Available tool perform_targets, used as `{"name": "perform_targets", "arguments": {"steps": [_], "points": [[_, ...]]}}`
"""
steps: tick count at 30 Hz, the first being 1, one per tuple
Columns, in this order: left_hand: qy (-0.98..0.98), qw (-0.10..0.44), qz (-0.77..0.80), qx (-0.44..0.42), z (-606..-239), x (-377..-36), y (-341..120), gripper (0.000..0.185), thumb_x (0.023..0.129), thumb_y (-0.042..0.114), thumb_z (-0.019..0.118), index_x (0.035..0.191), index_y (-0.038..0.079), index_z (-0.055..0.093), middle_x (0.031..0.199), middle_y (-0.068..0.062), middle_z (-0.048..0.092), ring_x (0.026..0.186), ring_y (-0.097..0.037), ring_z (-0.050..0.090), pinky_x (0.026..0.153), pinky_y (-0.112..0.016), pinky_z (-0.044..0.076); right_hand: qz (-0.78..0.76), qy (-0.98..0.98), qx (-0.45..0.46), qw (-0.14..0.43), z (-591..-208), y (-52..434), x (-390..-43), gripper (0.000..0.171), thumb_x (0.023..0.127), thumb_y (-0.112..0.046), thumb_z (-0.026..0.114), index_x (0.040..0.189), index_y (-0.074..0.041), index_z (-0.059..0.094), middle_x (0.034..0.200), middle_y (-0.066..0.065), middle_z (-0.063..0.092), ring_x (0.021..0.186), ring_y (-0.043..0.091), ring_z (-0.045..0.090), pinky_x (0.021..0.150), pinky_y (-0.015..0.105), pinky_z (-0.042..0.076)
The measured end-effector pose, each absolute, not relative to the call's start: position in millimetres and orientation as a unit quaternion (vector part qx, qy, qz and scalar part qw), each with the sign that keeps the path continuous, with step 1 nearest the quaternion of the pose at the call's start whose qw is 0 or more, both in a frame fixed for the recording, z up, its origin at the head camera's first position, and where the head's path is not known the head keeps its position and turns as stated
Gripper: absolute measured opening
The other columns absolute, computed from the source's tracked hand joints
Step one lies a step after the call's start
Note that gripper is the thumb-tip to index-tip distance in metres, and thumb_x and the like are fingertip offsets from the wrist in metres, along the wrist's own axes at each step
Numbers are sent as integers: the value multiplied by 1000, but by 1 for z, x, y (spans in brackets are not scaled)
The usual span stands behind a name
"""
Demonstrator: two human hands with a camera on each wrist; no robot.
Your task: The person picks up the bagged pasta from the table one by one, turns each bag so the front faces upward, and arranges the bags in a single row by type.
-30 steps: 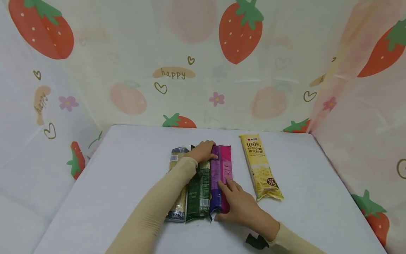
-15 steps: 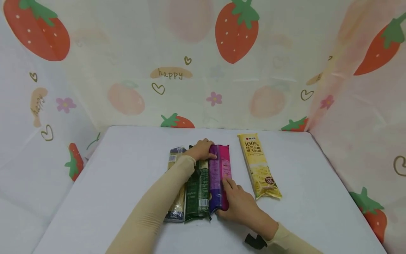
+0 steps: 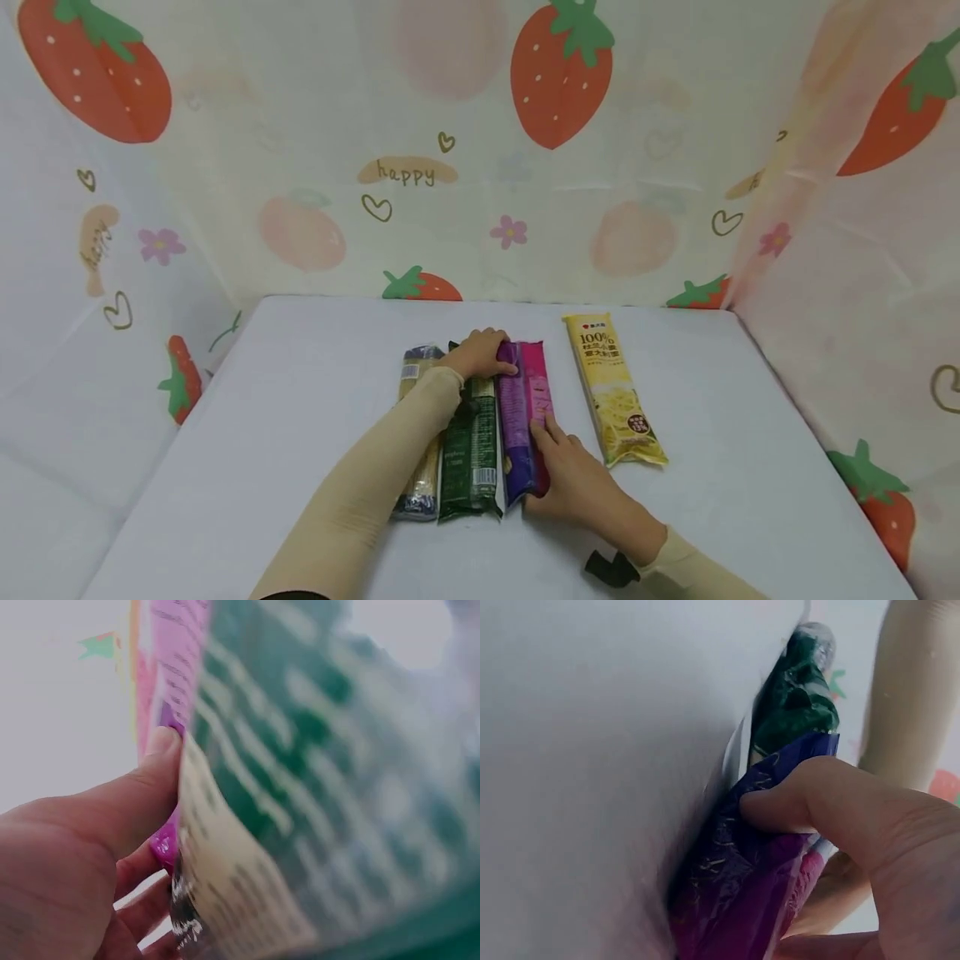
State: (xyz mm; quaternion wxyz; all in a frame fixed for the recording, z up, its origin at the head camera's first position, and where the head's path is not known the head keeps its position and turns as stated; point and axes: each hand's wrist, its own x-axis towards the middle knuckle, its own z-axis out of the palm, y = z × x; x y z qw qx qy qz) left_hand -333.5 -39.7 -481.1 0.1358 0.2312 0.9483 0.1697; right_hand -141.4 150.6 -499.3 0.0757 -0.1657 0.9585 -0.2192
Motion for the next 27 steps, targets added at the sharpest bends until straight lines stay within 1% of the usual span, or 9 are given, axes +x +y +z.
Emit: {"name": "perform_targets", "arguments": {"steps": [4, 6, 9, 12, 14, 18, 21, 24, 27], "points": [[946, 143, 167, 240, -481, -333, -38, 64, 108, 39, 68, 156, 1, 49, 151, -21, 53, 143, -42, 49, 122, -52, 39, -271, 945, -162, 86, -503, 160, -139, 119, 74, -28, 95, 168, 1, 28, 169, 27, 36, 145, 44, 50, 114, 54, 49], [944, 142, 174, 243, -481, -333, -38, 64, 107, 39, 69, 155, 1, 50, 150, -21, 54, 141, -41, 49, 121, -52, 39, -292, 938, -162, 90, -504, 164, -138, 120, 75, -26, 95, 169, 0, 25, 168, 24, 39, 148, 41, 48, 118, 54, 45], [937, 137, 211, 240, -480, -334, -39, 62, 105, 36, 73, 152, 1, 53, 145, -20, 57, 136, -40, 52, 117, -52, 43, -328, 926, -163, 96, -505, 170, -136, 119, 76, -22, 95, 170, -1, 24, 166, 22, 43, 149, 37, 47, 120, 54, 43], [926, 130, 265, 237, -482, -334, -39, 61, 102, 33, 77, 150, 4, 53, 142, -19, 58, 131, -37, 53, 112, -51, 47, -359, 914, -161, 103, -504, 176, -136, 117, 77, -18, 94, 170, -2, 25, 165, 21, 44, 146, 33, 49, 120, 53, 43], [917, 127, 297, 235, -483, -334, -39, 62, 101, 32, 78, 151, 6, 50, 142, -19, 57, 130, -36, 53, 109, -51, 48, -377, 906, -159, 108, -503, 179, -136, 116, 77, -17, 93, 170, -2, 25, 164, 20, 45, 140, 31, 53, 116, 52, 47], [895, 123, 355, 241, -483, -332, -38, 65, 103, 30, 77, 153, 6, 44, 141, -21, 55, 125, -37, 57, 107, -52, 50, -439, 874, -166, 127, -503, 184, -136, 110, 81, -12, 89, 170, -3, 26, 163, 22, 45, 135, 37, 58, 105, 46, 57], [877, 122, 399, 238, -482, -330, -39, 65, 105, 31, 72, 156, 5, 41, 148, -23, 52, 133, -39, 57, 110, -53, 49, -482, 848, -178, 135, -505, 187, -135, 104, 84, -8, 86, 170, -3, 27, 163, 25, 43, 138, 45, 56, 101, 41, 60], [859, 122, 448, 216, -482, -328, -39, 63, 108, 34, 66, 158, 9, 38, 156, -23, 47, 143, -40, 52, 112, -55, 49, -513, 827, -189, 132, -505, 191, -133, 100, 85, -6, 85, 169, -5, 31, 163, 27, 43, 140, 47, 54, 103, 37, 59], [823, 128, 521, 188, -482, -326, -39, 62, 111, 31, 60, 162, 10, 32, 159, -25, 44, 143, -42, 52, 111, -57, 50, -548, 803, -195, 131, -504, 194, -132, 97, 86, -5, 84, 169, -9, 33, 163, 28, 40, 139, 48, 54, 102, 33, 58]]}}
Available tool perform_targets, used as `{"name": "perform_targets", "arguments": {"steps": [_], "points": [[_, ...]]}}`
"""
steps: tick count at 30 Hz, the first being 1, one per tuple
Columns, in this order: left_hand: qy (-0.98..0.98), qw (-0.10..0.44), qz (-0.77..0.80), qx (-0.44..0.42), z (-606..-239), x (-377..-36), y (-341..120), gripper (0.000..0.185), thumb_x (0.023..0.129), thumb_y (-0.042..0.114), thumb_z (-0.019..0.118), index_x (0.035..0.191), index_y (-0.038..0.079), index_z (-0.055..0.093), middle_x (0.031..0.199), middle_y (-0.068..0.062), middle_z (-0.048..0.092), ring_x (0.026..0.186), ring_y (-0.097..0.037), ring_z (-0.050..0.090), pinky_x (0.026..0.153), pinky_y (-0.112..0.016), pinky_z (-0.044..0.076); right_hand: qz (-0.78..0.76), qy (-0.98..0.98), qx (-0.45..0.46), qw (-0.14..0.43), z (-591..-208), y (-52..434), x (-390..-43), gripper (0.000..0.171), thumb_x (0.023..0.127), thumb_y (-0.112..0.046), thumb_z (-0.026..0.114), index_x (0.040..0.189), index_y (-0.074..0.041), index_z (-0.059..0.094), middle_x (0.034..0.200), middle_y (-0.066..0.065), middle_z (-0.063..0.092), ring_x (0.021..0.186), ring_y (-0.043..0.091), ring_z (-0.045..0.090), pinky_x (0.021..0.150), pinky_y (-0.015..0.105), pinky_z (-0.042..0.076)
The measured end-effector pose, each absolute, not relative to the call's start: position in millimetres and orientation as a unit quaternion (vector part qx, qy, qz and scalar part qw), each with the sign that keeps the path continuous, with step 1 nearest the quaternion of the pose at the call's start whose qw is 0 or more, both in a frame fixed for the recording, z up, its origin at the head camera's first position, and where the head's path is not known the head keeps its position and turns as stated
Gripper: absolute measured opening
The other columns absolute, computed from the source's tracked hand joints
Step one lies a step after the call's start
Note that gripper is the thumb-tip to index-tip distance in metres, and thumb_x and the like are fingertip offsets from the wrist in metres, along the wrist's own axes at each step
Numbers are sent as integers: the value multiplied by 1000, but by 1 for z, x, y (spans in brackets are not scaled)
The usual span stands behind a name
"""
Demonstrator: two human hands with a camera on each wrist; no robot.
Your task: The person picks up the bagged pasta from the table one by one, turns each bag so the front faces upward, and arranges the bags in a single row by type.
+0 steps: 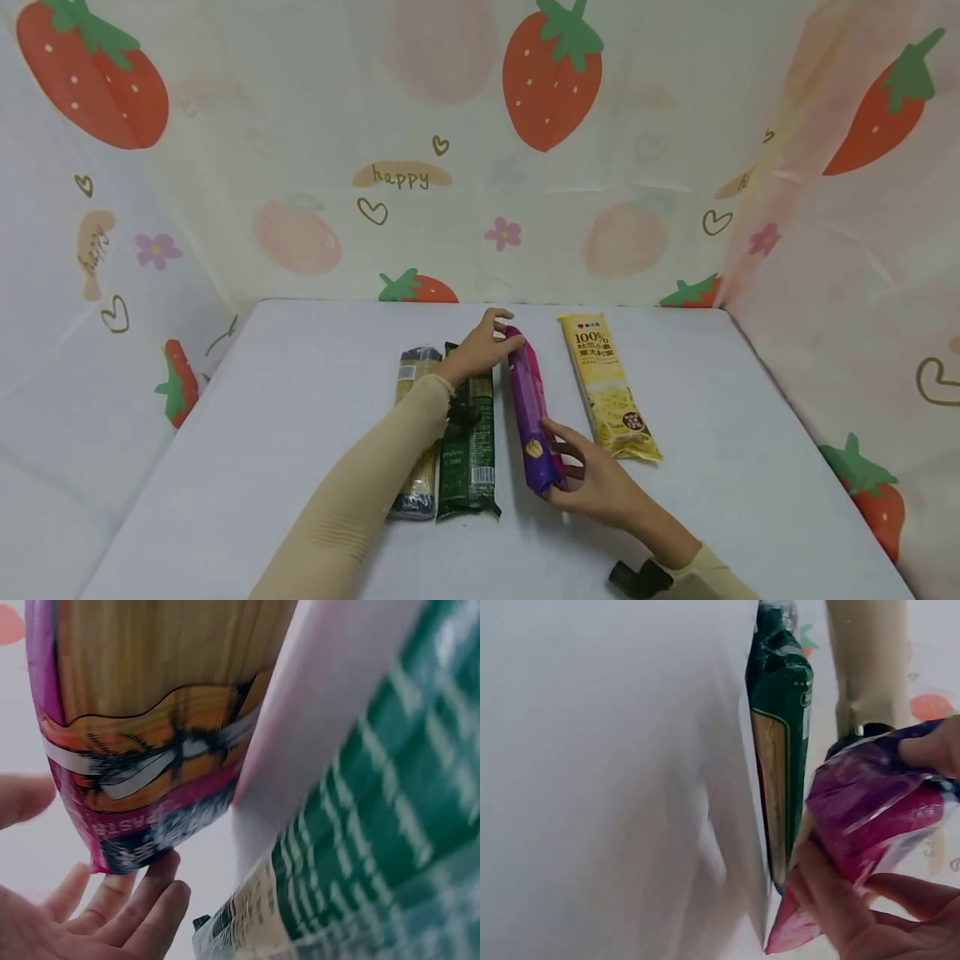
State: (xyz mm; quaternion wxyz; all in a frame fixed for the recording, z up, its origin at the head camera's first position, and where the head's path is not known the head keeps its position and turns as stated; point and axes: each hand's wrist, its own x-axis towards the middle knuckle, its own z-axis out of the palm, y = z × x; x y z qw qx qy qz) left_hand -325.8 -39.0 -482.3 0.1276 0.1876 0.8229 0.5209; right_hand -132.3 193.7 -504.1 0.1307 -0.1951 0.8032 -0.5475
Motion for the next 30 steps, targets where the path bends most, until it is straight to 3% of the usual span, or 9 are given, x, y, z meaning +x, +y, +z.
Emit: {"name": "perform_targets", "arguments": {"steps": [5, 10, 16, 19, 25, 30], "points": [[741, 140, 637, 159, -487, -326, -41, 64, 112, 9, 50, 168, 4, 21, 158, -31, 42, 140, -46, 54, 117, -58, 45, -598, 763, -209, 128, -501, 193, -132, 94, 87, -1, 82, 168, -8, 34, 164, 28, 38, 141, 50, 52, 102, 31, 57], [736, 151, 637, 173, -491, -325, -47, 62, 111, -3, 50, 169, 3, 28, 161, -27, 44, 148, -41, 49, 121, -53, 42, -640, 731, -214, 102, -497, 193, -129, 88, 89, 5, 77, 166, 0, 35, 162, 32, 39, 140, 49, 53, 101, 32, 58], [773, 151, 587, 185, -491, -322, -52, 57, 112, 10, 59, 166, 7, 40, 164, -19, 48, 154, -35, 43, 125, -49, 39, -689, 686, -222, 72, -496, 194, -131, 80, 93, 11, 69, 163, 11, 31, 157, 42, 36, 134, 17, 57, 104, 29, 55], [775, 148, 589, 175, -492, -321, -51, 59, 111, 13, 62, 166, 7, 41, 164, -21, 47, 154, -36, 43, 124, -51, 40, -704, 674, -215, 64, -496, 194, -130, 78, 94, 10, 68, 162, 13, 30, 153, 34, 43, 130, 9, 58, 105, 27, 54], [791, 151, 575, 140, -489, -317, -48, 59, 112, 26, 63, 165, 11, 43, 168, -24, 38, 155, -39, 39, 121, -58, 40, -730, 652, -199, 49, -492, 194, -127, 78, 96, 9, 68, 164, 11, 29, 147, 1, 53, 128, 9, 59, 105, 24, 54], [737, 200, 635, 117, -486, -318, -47, 62, 114, 29, 59, 167, 10, 34, 167, -27, 36, 152, -41, 43, 122, -53, 41, -762, 616, -195, 48, -489, 193, -126, 82, 96, 11, 68, 167, 5, 27, 150, -6, 53, 132, 7, 57, 108, 23, 52]]}}
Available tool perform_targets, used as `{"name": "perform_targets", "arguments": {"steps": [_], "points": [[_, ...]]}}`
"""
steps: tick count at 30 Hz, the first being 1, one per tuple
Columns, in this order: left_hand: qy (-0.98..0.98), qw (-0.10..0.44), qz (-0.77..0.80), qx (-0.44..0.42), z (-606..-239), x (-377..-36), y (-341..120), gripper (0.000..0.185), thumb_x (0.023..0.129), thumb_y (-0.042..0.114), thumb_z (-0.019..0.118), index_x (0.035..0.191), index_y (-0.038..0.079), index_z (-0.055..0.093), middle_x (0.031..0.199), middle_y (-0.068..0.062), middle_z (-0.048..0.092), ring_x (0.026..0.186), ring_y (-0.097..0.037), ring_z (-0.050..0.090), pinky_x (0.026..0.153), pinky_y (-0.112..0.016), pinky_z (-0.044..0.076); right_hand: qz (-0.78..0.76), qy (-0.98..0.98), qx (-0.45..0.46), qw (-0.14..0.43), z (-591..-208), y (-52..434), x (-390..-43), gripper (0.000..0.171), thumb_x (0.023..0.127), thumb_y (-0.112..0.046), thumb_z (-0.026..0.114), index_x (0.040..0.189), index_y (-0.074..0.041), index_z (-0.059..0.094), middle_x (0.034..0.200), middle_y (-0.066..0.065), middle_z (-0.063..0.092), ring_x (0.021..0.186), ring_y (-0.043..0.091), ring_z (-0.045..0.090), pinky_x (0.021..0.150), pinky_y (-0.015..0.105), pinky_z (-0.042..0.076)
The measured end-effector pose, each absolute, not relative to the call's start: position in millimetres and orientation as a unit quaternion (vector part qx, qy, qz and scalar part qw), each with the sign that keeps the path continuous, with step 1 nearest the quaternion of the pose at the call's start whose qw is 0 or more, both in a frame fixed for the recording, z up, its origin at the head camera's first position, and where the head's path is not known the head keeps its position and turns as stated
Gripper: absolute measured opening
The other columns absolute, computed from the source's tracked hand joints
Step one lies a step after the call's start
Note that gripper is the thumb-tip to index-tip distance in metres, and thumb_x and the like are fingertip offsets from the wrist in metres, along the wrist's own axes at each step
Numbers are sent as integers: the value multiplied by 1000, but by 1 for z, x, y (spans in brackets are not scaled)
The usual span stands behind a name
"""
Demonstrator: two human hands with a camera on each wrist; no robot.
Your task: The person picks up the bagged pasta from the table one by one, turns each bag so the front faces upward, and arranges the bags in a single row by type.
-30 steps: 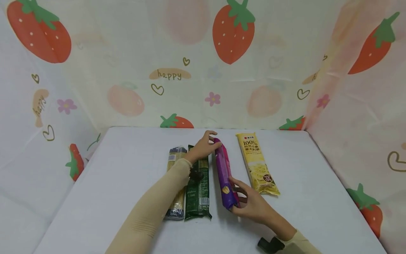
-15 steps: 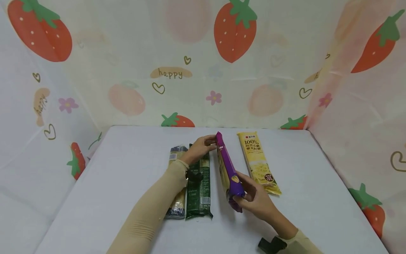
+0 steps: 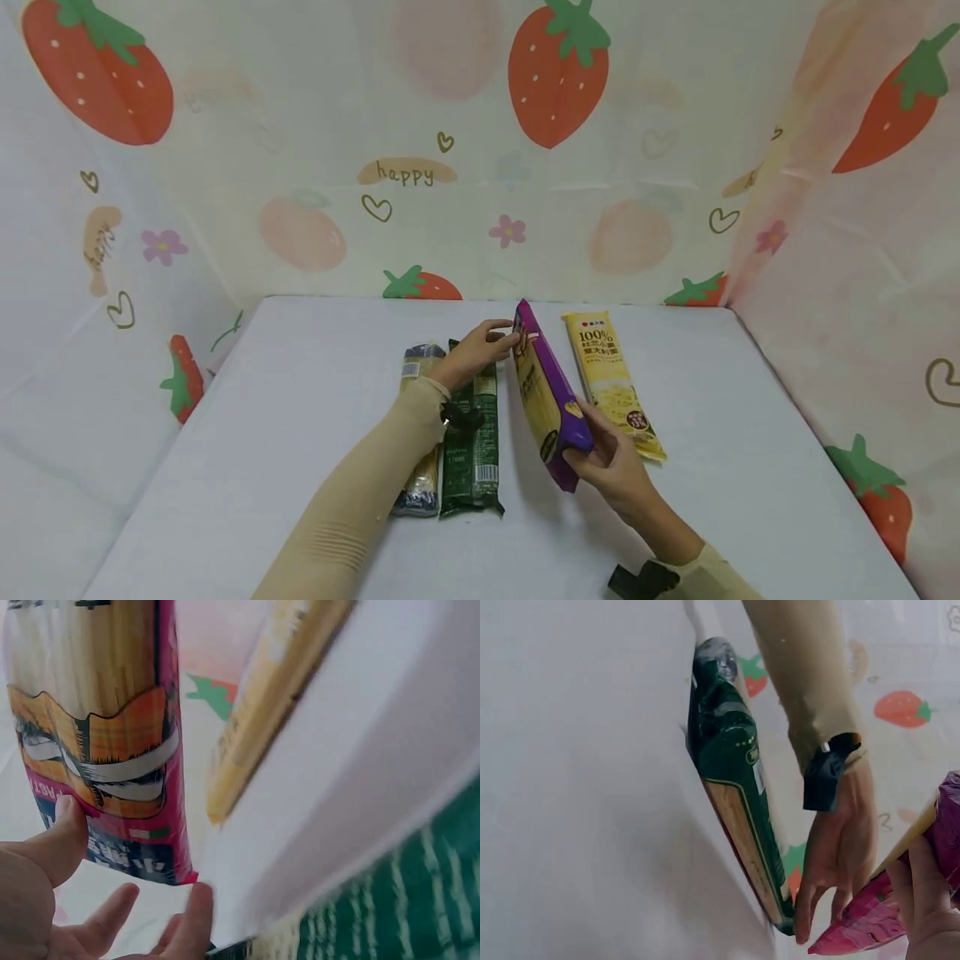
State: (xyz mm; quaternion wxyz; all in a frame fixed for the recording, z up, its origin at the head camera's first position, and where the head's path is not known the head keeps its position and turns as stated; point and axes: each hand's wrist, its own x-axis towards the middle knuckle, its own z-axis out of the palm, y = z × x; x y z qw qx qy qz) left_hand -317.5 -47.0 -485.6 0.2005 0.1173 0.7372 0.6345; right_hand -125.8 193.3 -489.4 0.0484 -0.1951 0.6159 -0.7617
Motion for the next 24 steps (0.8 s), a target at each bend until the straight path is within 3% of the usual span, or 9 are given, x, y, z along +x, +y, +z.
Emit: {"name": "perform_targets", "arguments": {"steps": [5, 12, 19, 24], "points": [[661, 268, 695, 87, -484, -319, -45, 62, 116, 30, 51, 170, 13, 25, 155, -25, 50, 141, -37, 56, 115, -49, 49, -778, 597, -189, 52, -489, 191, -127, 81, 96, 10, 68, 168, -2, 31, 150, -3, 52, 132, 9, 57, 108, 24, 52], [613, 300, 729, 50, -489, -318, -49, 62, 117, 16, 47, 172, 19, 20, 133, -19, 62, 109, -24, 69, 103, -43, 59, -762, 628, -150, 53, -487, 188, -124, 81, 99, 6, 62, 169, 3, 22, 150, 5, 47, 130, 10, 58, 104, 24, 55], [603, 285, 744, 32, -490, -314, -55, 69, 113, 8, 54, 173, 18, 20, 141, -24, 59, 119, -30, 68, 108, -46, 56, -726, 672, -134, 60, -481, 192, -125, 74, 103, -1, 58, 169, -1, 26, 147, 15, 48, 124, 16, 61, 97, 27, 57], [624, 253, 739, 36, -489, -313, -59, 69, 112, 12, 60, 172, 19, 26, 140, -25, 61, 114, -30, 71, 100, -44, 60, -701, 688, -176, 67, -481, 198, -128, 79, 104, 1, 65, 171, -13, 28, 158, 19, 43, 127, 13, 63, 95, 31, 60]]}}
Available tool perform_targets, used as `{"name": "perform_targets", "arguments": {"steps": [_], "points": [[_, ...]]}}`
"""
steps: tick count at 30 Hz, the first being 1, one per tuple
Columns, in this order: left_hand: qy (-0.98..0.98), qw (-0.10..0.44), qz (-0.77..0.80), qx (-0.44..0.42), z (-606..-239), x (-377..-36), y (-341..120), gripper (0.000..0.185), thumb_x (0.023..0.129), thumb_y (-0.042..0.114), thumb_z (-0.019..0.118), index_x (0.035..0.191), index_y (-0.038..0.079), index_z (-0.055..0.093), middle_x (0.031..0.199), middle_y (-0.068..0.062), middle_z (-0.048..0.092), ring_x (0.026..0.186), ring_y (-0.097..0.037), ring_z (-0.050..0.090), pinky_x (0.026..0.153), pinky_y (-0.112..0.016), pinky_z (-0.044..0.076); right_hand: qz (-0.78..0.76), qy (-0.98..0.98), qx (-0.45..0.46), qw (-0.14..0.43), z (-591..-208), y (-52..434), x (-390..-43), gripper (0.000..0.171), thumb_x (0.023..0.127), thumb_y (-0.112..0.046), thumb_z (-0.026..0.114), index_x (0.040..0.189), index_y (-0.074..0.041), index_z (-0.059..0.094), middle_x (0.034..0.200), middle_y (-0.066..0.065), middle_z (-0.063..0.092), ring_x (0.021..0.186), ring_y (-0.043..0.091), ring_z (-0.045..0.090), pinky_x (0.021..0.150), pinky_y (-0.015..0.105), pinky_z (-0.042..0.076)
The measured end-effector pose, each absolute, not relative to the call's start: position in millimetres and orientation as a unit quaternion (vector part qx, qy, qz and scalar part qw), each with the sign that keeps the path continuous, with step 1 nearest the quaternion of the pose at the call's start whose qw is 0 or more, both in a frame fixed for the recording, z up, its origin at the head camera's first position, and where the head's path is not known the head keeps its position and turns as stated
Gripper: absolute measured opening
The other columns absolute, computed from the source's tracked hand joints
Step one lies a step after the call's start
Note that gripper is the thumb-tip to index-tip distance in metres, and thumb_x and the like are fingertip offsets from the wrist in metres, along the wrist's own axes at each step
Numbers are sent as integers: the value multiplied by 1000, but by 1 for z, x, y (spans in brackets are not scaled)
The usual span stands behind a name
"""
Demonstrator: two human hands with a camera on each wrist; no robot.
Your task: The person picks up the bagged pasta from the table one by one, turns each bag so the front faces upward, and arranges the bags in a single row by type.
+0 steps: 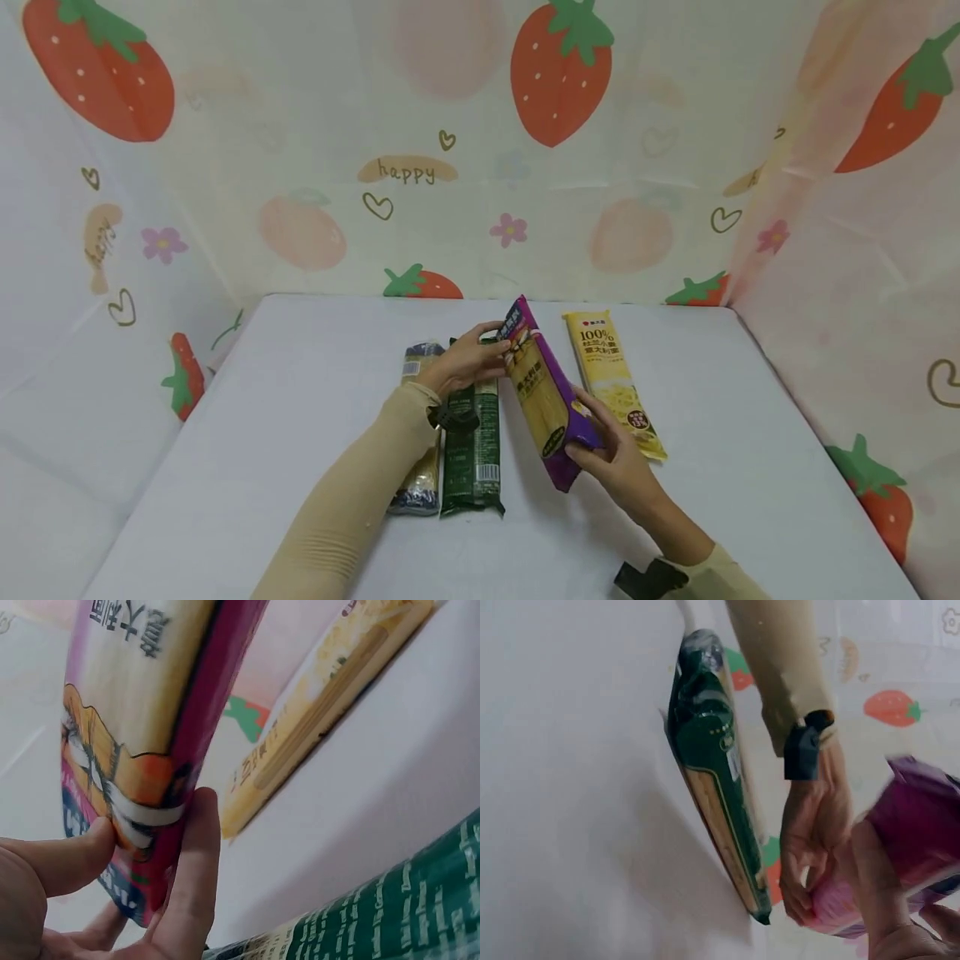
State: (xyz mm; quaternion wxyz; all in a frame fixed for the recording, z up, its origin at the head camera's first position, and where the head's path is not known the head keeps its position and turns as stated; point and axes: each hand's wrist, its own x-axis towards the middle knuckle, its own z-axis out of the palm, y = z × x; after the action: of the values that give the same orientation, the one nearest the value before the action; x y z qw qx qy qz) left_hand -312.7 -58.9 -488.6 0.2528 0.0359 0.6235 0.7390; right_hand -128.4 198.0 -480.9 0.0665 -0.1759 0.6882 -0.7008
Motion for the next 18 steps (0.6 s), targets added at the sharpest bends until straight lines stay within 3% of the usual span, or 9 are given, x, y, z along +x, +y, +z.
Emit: {"name": "perform_targets", "arguments": {"steps": [5, 11, 18], "points": [[646, 222, 730, 36, -488, -314, -63, 65, 111, 15, 62, 169, 20, 33, 131, -21, 67, 102, -24, 73, 82, -37, 64, -687, 697, -197, 66, -480, 200, -131, 87, 100, 3, 72, 172, -11, 26, 171, 24, 29, 135, 8, 60, 96, 32, 61], [663, 203, 718, 49, -486, -312, -67, 67, 110, 14, 65, 168, 17, 33, 136, -27, 65, 101, -25, 75, 79, -37, 64, -671, 711, -194, 76, -481, 204, -131, 86, 97, 4, 76, 169, -1, 28, 173, 24, 27, 135, 6, 60, 101, 30, 58], [703, 162, 690, 64, -483, -308, -67, 70, 107, 14, 69, 167, 16, 34, 140, -31, 59, 101, -29, 75, 84, -42, 65, -643, 741, -170, 88, -487, 207, -131, 85, 95, -1, 81, 167, -3, 35, 166, 29, 38, 140, 42, 57, 101, 30, 58]]}}
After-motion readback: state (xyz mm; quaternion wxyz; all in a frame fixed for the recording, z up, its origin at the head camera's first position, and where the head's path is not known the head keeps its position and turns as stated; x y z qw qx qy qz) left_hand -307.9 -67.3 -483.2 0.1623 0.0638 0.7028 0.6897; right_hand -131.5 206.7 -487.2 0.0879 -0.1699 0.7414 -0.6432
